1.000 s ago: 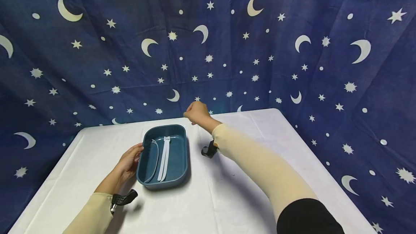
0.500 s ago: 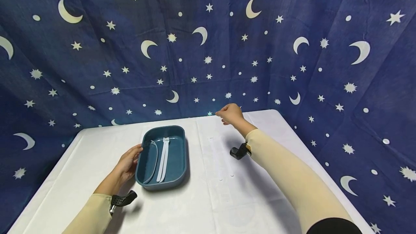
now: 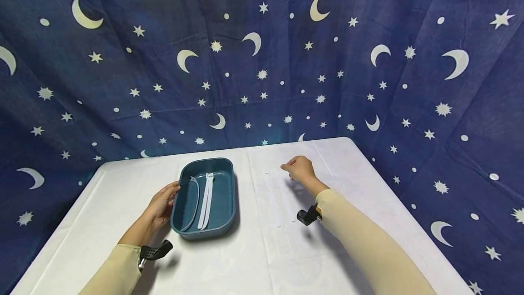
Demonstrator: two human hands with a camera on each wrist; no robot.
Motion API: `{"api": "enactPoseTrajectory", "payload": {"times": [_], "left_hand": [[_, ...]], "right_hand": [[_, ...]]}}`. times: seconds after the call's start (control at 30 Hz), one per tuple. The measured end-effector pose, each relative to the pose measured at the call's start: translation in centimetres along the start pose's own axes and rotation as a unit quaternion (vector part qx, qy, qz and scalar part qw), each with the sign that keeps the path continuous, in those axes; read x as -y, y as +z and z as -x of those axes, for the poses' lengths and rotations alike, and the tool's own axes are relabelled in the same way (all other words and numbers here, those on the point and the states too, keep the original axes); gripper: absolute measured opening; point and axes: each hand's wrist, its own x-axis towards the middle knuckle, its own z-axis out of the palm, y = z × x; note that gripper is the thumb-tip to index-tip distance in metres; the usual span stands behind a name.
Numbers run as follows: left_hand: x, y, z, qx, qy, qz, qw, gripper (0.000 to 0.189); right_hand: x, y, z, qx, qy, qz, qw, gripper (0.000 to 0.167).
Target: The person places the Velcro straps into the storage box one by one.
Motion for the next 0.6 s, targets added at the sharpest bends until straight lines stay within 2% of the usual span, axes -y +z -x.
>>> {"api": "enactPoseTrajectory", "payload": {"times": [0.2, 0.4, 0.6], "left_hand": [[0.1, 0.0, 0.0, -0.003, -0.002, 0.008, 1.0, 0.052], [0.0, 0.0, 0.1, -0.003, -0.011, 0.011, 0.9999, 0.052], [-0.1, 0.0, 0.2, -0.003, -0.012, 0.01, 0.9999, 0.052]], "right_hand": [[-1.9, 2.6, 0.6, 0.007, 0.026, -0.003, 0.9996, 0.028], [-2.8, 4.2, 1.1, -0.021, 0.007, 0.059, 0.998, 0.024], [-2.8, 4.8, 1.3, -0.045, 0.006, 0.063, 0.997, 0.024]]}}
